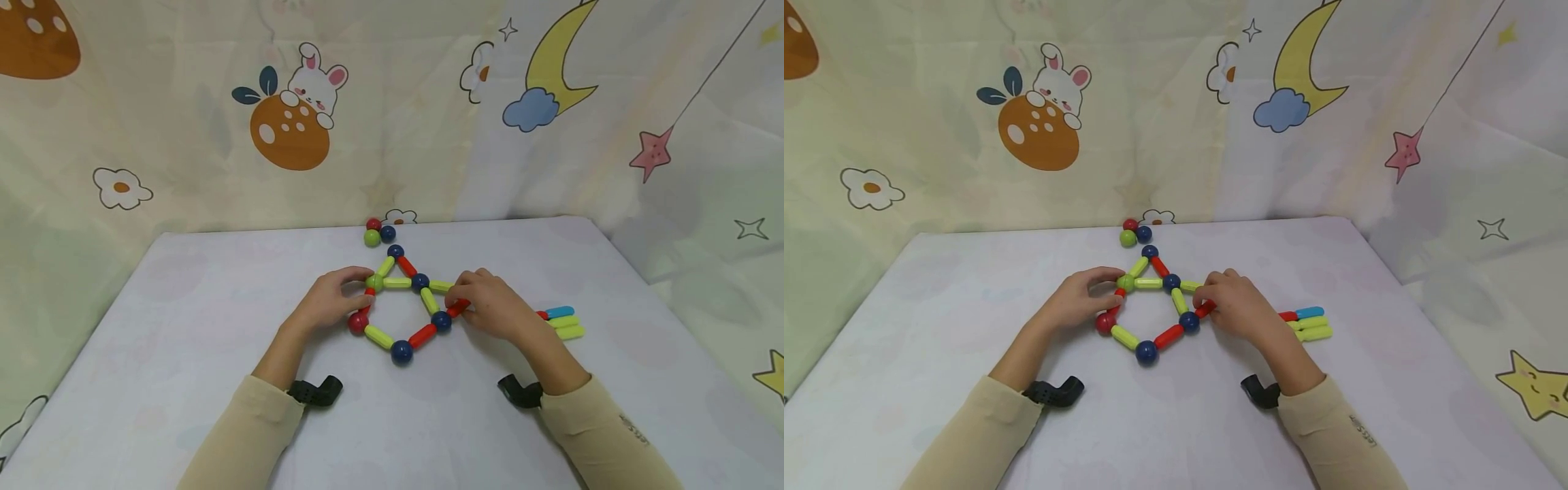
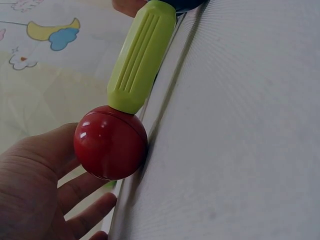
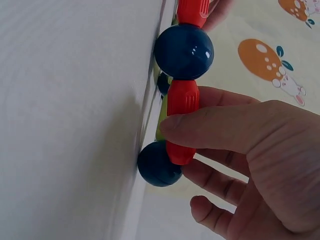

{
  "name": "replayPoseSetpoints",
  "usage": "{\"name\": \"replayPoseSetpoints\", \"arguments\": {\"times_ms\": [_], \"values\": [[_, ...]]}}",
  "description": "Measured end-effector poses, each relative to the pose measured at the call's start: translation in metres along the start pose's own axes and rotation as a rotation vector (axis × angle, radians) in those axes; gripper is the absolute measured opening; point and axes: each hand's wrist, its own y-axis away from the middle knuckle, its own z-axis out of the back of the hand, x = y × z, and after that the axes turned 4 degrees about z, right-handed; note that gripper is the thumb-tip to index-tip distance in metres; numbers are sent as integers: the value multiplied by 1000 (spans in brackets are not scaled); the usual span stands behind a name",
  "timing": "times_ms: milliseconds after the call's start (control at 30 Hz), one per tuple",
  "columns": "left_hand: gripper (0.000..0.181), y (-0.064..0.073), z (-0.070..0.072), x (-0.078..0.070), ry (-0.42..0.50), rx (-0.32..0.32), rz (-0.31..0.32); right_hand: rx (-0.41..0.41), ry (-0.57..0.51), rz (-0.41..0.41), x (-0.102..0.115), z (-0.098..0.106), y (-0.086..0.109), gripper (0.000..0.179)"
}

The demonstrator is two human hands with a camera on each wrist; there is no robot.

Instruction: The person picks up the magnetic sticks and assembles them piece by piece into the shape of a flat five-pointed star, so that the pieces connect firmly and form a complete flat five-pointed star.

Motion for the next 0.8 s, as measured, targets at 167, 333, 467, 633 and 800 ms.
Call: {"name": "replayPoseSetpoints", "arguments": {"times_ms": [167,333,467,633,800], "values": [[49,0,1,0,-2,-1,-2,-16,-15,-7,-4,-3,0,29],[50,-1,0,0,-2,-1,3,11,-24,-31,-7,-4,-1,31],[50,-2,0,0,-4,1,2,17,-65,-103,-11,1,0,40],[50,-1,1,-1,0,0,3,29,-143,-156,-24,4,1,53],[51,-1,1,0,-2,6,13,27,-241,-158,-34,-5,-2,50]]}}
